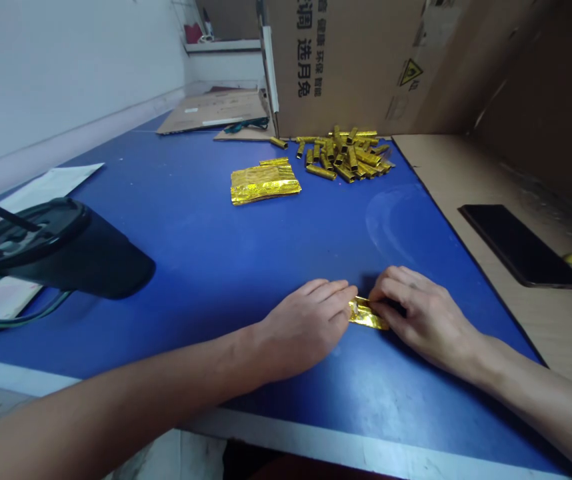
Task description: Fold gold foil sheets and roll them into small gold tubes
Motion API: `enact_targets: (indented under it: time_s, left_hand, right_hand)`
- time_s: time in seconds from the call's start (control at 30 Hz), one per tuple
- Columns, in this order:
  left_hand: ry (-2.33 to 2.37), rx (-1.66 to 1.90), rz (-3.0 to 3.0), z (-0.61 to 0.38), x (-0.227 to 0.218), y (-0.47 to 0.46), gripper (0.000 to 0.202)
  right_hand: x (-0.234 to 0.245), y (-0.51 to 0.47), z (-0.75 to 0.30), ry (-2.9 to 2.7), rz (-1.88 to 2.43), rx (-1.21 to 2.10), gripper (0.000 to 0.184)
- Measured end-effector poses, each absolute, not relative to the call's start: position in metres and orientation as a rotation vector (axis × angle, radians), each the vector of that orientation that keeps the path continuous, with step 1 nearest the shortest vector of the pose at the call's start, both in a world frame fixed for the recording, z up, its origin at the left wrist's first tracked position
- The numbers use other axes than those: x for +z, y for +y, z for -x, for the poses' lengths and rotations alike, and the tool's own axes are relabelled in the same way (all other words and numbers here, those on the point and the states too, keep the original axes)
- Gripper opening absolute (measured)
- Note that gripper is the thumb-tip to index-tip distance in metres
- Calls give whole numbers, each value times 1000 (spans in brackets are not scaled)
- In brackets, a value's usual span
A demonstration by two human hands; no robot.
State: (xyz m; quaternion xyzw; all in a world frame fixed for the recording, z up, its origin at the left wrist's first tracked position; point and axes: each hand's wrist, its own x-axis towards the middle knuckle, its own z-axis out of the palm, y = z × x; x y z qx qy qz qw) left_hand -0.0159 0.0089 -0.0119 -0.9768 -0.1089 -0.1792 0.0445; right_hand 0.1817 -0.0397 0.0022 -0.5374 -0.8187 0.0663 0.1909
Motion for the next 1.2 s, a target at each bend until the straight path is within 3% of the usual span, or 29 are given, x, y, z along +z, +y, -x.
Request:
enact_targets:
  time_s: [0.37,0.93,1.2]
  left_hand:
    - [-277,-384,3080,13,-9,10,29]
    - [-308,-412,3028,17,-10,10,28]
    - [-321,-409,3032,20,-5,6,28]
  right_hand:
    - [24,-44,-183,-2543,1420,263,26]
    - [4,-46,-182,-2571,1376,7,24]
    - [9,-47,-181,-2635,1369,71,24]
